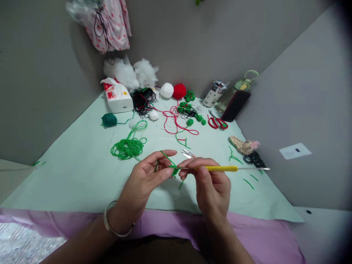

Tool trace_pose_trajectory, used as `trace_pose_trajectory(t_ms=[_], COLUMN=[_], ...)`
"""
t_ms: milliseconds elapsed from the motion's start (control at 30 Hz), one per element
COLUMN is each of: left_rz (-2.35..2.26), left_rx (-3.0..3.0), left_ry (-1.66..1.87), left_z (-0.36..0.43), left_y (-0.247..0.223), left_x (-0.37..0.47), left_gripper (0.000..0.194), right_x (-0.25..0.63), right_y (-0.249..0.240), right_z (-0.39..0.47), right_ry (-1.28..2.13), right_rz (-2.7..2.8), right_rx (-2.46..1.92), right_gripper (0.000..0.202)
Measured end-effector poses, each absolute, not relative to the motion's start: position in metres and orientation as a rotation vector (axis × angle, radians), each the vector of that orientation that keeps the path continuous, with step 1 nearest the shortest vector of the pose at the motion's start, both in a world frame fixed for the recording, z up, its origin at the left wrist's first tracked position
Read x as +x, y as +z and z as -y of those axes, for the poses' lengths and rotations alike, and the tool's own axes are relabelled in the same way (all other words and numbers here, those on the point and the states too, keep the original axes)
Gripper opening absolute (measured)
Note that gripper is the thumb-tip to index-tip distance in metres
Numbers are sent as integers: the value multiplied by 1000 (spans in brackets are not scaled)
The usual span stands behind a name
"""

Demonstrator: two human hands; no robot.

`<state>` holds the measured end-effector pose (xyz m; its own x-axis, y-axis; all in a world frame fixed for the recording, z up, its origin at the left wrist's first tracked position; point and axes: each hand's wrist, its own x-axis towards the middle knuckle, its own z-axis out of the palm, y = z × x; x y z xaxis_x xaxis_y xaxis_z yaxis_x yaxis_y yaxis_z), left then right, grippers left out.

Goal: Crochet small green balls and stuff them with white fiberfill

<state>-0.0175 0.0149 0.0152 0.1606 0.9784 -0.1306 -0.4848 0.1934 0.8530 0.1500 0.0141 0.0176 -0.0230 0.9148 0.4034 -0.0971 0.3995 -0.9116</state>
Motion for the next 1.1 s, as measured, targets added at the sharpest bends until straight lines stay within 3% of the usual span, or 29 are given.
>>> trace_pose_trajectory(t_ms=[167, 633, 833, 900, 1100], left_rz=[-887, -925, -713, -654, -693], left_rx=[844, 870, 662, 544, 573], left_ry=[1247, 1243, 1132, 1048, 1128], left_z=[-15, -15, -14, -15, -18], left_y=[13, 15, 18, 21, 23], left_x=[-18, -17, -15, -17, -18], left_gripper=[28, 28, 47, 45, 35], right_x=[150, 151, 152, 152, 145], right_y=[17, 16, 4, 6, 16], right_z=[-7, -8, -8, -8, -15], right_ry=[660, 469, -46, 55, 826], right_rz=[1562, 1718, 2005, 1929, 1387], right_rx=[-832, -803, -816, -822, -785], right_gripper=[26, 31, 35, 33, 24])
